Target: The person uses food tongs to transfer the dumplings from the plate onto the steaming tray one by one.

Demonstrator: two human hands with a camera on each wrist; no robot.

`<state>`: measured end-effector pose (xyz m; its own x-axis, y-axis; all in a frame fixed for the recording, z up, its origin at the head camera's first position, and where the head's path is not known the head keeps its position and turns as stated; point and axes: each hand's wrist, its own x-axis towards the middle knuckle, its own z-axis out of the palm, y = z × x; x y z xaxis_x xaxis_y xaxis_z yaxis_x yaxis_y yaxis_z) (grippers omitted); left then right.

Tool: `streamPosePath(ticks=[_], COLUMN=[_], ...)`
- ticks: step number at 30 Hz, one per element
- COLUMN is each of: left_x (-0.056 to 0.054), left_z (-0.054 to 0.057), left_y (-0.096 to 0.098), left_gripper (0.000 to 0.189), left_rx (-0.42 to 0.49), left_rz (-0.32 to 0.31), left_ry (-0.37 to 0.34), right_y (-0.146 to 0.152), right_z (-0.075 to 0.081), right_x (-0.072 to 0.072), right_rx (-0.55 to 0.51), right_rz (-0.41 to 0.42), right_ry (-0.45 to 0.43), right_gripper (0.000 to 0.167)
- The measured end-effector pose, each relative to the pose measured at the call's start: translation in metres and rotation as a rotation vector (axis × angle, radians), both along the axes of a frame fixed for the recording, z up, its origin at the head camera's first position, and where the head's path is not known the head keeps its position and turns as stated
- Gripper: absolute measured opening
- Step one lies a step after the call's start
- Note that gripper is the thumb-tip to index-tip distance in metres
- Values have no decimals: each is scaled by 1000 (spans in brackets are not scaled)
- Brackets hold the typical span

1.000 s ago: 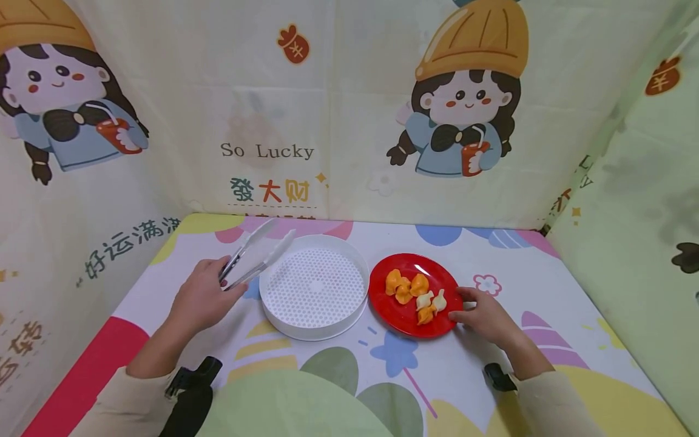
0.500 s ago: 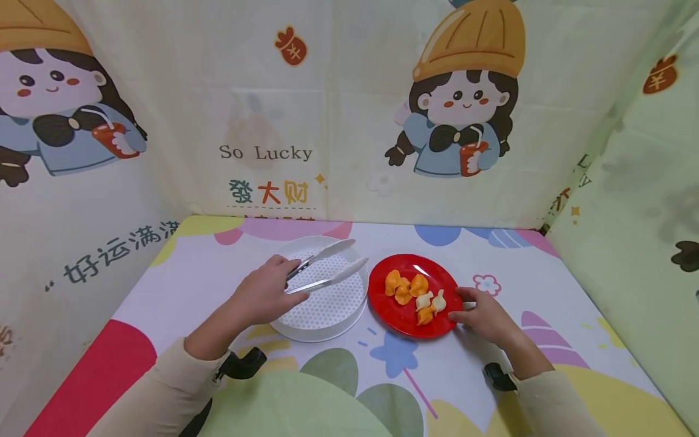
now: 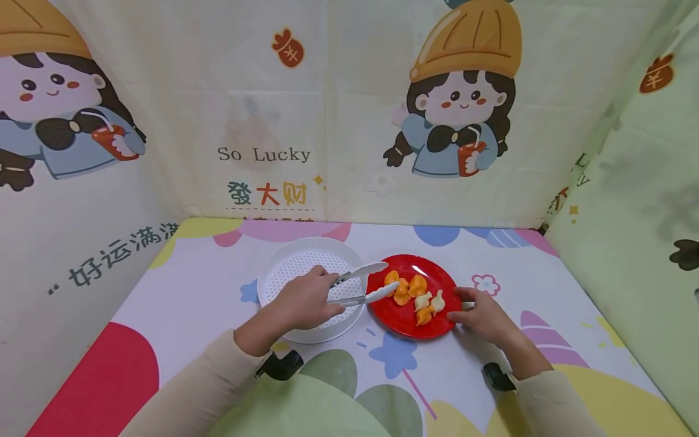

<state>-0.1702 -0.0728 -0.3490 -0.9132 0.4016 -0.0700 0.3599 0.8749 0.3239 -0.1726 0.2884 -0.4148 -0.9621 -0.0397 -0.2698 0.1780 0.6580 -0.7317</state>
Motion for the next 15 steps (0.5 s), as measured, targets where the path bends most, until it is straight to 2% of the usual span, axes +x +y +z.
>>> streamPosePath(ticks=[6, 15], left_x=[-2, -4], left_z=[1, 4], left_y=[13, 27], left_gripper=[60, 59], left_rx=[-30, -120], left_rz=[5, 13], left_ry=[-17, -4], right_y=[0, -1], right_z=[0, 1], right_x=[0, 1], right_rx=[4, 6], right_rz=[-2, -4], right_ry=[-4, -2], right_gripper=[82, 81])
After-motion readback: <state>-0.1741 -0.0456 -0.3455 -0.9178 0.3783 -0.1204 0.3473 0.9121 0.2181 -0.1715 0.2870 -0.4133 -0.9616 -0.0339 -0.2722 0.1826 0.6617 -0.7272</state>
